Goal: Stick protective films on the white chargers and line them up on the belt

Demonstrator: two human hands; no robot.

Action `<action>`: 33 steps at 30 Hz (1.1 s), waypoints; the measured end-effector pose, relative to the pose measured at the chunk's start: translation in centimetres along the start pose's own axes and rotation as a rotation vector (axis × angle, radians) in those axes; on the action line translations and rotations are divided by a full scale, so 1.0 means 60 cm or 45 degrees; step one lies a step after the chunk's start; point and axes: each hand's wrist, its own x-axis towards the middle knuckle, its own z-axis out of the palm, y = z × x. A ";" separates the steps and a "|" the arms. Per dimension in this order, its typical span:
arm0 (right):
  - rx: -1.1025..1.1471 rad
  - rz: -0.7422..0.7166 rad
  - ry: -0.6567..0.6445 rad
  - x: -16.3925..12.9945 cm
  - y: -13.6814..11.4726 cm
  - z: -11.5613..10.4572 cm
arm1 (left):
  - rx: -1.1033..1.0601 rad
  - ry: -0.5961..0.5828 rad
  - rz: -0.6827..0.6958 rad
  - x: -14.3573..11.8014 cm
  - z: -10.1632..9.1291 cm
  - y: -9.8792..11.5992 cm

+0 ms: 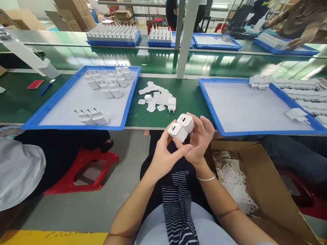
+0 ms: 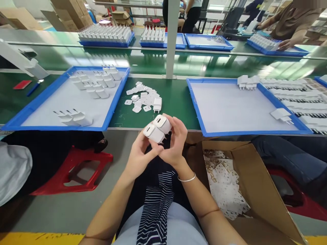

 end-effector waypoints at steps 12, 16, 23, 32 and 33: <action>-0.058 0.108 0.148 -0.042 -0.035 0.019 | -0.246 0.063 0.070 -0.004 0.031 0.005; 0.141 0.560 0.074 -0.022 -0.047 0.002 | -0.167 -0.121 -0.004 -0.004 0.012 -0.003; 1.361 1.531 -0.716 0.020 -0.013 -0.060 | 0.022 -0.214 -0.081 0.011 -0.071 -0.013; 1.837 1.762 -0.851 -0.021 -0.012 -0.020 | 0.163 -0.528 -0.016 -0.012 -0.077 0.016; 1.841 1.764 -0.833 -0.022 -0.013 -0.018 | 0.132 -0.511 0.001 -0.014 -0.076 0.017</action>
